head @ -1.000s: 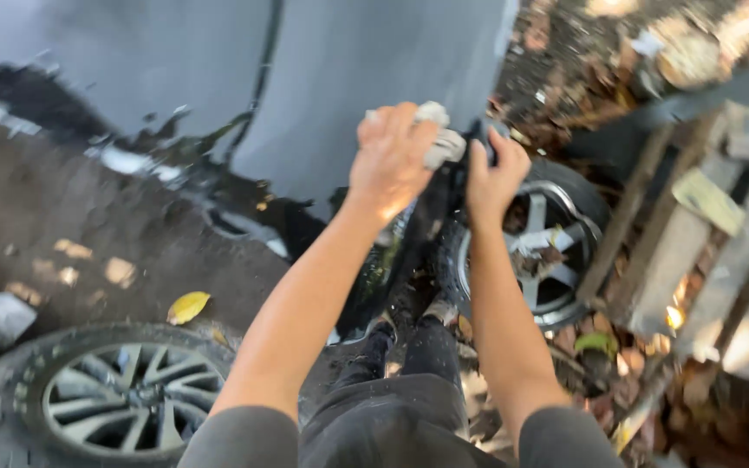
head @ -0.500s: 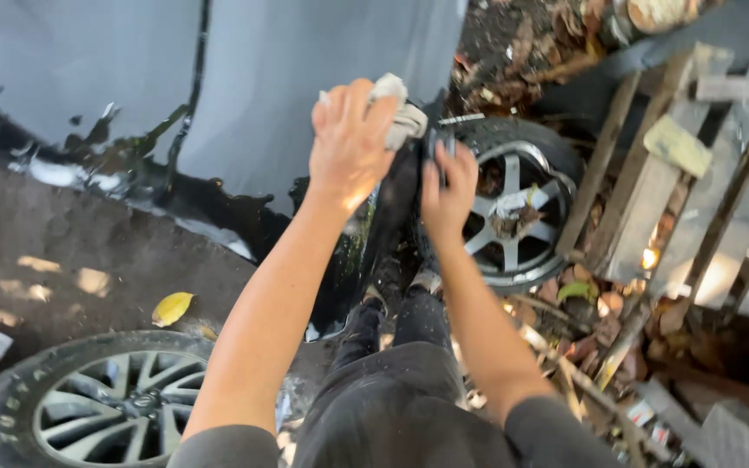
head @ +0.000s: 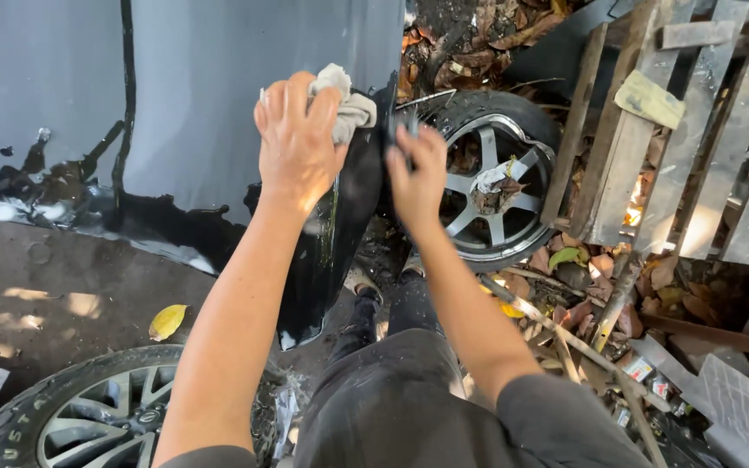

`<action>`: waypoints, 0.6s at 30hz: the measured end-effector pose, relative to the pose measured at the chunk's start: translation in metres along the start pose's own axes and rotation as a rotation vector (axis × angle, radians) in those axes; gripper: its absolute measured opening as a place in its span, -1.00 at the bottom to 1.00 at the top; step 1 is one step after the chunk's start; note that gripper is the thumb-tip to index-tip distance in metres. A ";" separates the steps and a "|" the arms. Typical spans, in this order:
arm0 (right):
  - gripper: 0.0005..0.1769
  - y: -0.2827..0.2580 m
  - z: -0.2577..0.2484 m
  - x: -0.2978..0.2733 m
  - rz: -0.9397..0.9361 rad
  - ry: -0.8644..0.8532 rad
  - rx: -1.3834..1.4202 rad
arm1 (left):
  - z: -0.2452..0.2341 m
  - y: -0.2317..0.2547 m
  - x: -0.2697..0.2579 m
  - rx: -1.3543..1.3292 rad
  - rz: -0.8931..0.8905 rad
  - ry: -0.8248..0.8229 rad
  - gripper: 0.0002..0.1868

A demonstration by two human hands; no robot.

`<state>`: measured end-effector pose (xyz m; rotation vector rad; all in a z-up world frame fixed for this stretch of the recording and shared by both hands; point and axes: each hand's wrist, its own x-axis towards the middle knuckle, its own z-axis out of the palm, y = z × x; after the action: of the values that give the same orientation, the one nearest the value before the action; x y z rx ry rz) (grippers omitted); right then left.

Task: The person scrubs the exterior of a black car using a small rectangular block and a cloth. They repeatedly dip the cloth into a bucket of water to clean it and continue scrubbing various sections of the vehicle's body, including the hood and side panels.

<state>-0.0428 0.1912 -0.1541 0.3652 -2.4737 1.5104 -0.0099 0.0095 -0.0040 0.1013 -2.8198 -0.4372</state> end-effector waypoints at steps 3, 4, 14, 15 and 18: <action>-0.63 0.007 0.007 -0.004 0.029 -0.022 0.070 | -0.002 -0.004 0.004 -0.001 -0.002 -0.005 -0.31; -0.65 0.011 0.012 0.010 0.024 -0.004 0.084 | -0.002 -0.005 0.002 -0.001 -0.003 -0.009 -0.31; -0.67 0.029 0.021 0.020 0.020 0.009 0.032 | 0.003 -0.002 -0.005 0.000 0.022 0.013 -0.33; -0.67 0.020 0.019 0.026 0.021 0.009 0.033 | 0.003 -0.002 -0.004 0.001 0.022 0.013 -0.33; -0.60 -0.001 0.008 0.021 0.167 0.032 0.065 | 0.001 0.000 0.000 0.001 0.016 0.004 -0.34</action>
<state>-0.0624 0.1813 -0.1506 0.1458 -2.4884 1.6497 -0.0098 0.0099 -0.0050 0.0803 -2.8146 -0.4318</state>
